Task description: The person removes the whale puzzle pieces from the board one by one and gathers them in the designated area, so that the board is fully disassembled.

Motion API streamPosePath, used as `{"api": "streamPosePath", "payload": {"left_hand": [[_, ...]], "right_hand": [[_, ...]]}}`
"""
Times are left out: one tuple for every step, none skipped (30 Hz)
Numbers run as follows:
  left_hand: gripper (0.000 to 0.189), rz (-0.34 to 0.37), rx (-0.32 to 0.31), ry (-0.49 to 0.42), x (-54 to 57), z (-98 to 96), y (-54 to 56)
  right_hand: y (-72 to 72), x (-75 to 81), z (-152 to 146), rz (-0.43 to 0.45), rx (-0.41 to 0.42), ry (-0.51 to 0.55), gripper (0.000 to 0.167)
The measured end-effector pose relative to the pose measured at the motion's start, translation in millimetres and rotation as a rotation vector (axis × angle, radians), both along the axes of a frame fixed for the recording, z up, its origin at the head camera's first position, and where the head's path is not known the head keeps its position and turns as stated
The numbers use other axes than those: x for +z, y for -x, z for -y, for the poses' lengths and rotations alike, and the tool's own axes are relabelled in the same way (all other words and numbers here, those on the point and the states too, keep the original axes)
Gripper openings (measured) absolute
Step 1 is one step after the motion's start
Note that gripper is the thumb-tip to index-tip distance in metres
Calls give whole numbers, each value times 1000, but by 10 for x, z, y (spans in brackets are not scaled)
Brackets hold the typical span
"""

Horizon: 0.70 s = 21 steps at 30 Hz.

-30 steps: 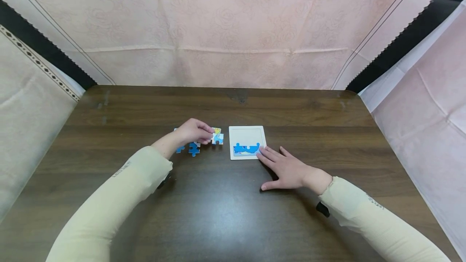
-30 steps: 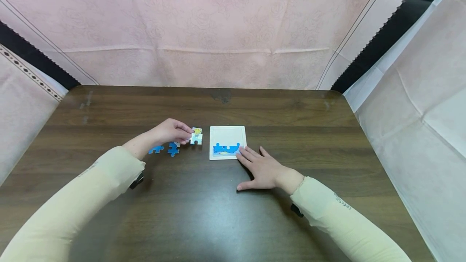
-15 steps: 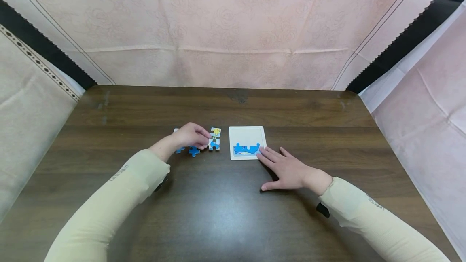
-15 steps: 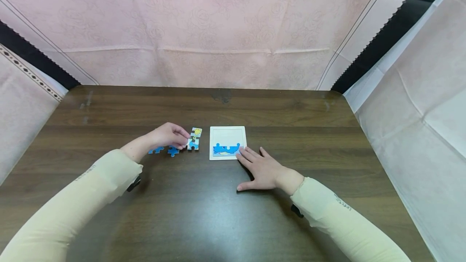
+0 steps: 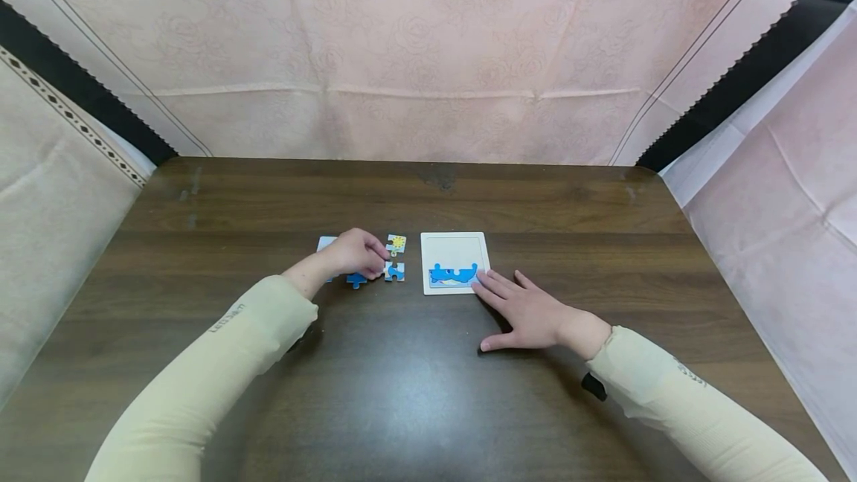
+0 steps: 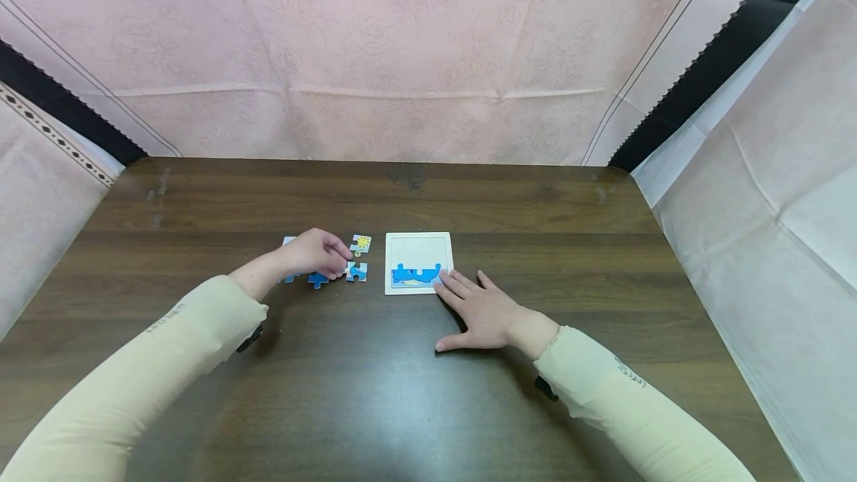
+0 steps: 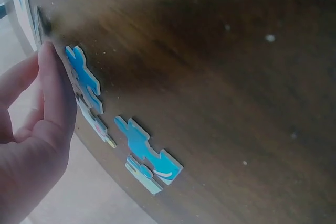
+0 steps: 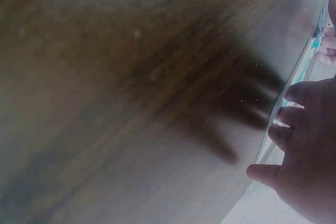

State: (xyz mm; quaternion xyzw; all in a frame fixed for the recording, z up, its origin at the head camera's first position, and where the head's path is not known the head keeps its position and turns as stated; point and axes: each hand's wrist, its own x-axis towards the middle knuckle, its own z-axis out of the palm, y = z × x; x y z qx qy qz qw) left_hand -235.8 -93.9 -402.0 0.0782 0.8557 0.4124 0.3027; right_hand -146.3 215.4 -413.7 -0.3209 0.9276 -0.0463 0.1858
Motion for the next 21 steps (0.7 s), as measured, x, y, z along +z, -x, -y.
{"api": "streamPosePath", "payload": {"left_hand": [[24, -6, -2, 7, -1, -2, 0], [24, -14, -4, 14, 0, -4, 0], [23, -21, -4, 22, 1, -6, 1], [23, -29, -7, 33, 5, -7, 2], [23, -40, -14, 42, 3, -6, 8], [23, -52, -20, 52, 6, -8, 12], [23, -60, -27, 60, 9, -10, 17], [23, -70, -35, 63, 15, -17, 19], [23, -75, -40, 67, 21, -28, 23], [23, -79, -46, 70, 27, -44, 26], [24, -84, -52, 65, 27, -62, 29], [24, -87, -60, 61, 30, -85, 28], [25, -88, -63, 53, 33, -113, 27], [25, -91, -67, 48, 34, -144, 25], [25, -92, -67, 43, 31, -179, 25], [26, -97, -74, 34, 17, -213, 27], [26, -97, -80, 25, 5, -250, 26], [27, -96, -83, 18, -1, -289, 23], [29, -94, -89, 11, -8, -329, 19], [30, -95, -98, 7, -12, -365, 13], [31, -98, -106, 3, -15, -398, 7]], "right_hand": [[0, -2, 0, -1, 1, 2, 91], [0, -1, 0, -1, 2, 5, 91], [0, -1, 0, -2, 1, 3, 91], [1, -1, 1, -1, 0, 1, 91], [1, -1, 1, 0, 0, 0, 91], [1, 0, 0, -1, 1, 1, 91], [1, -2, 0, -1, 1, 3, 91], [2, -1, 0, 1, -1, 1, 91], [2, -1, 0, 2, -4, -2, 91], [0, 1, 0, 5, -7, -4, 91], [-1, 2, -1, 6, -8, -4, 91], [-3, 3, -1, 8, -11, -5, 91], [-4, 4, -1, 10, -13, -6, 91], [-6, 6, -1, 13, -16, -9, 91], [-7, 8, -1, 13, -17, -7, 91], [-7, 9, -1, 14, -17, -6, 91], [-7, 10, 0, 15, -17, -4, 91], [-7, 12, 1, 16, -18, -4, 91], [-7, 13, 3, 17, -18, -3, 91], [-6, 14, 4, 18, -17, -3, 90], [-6, 15, 6, 19, -17, -3, 90]]}}
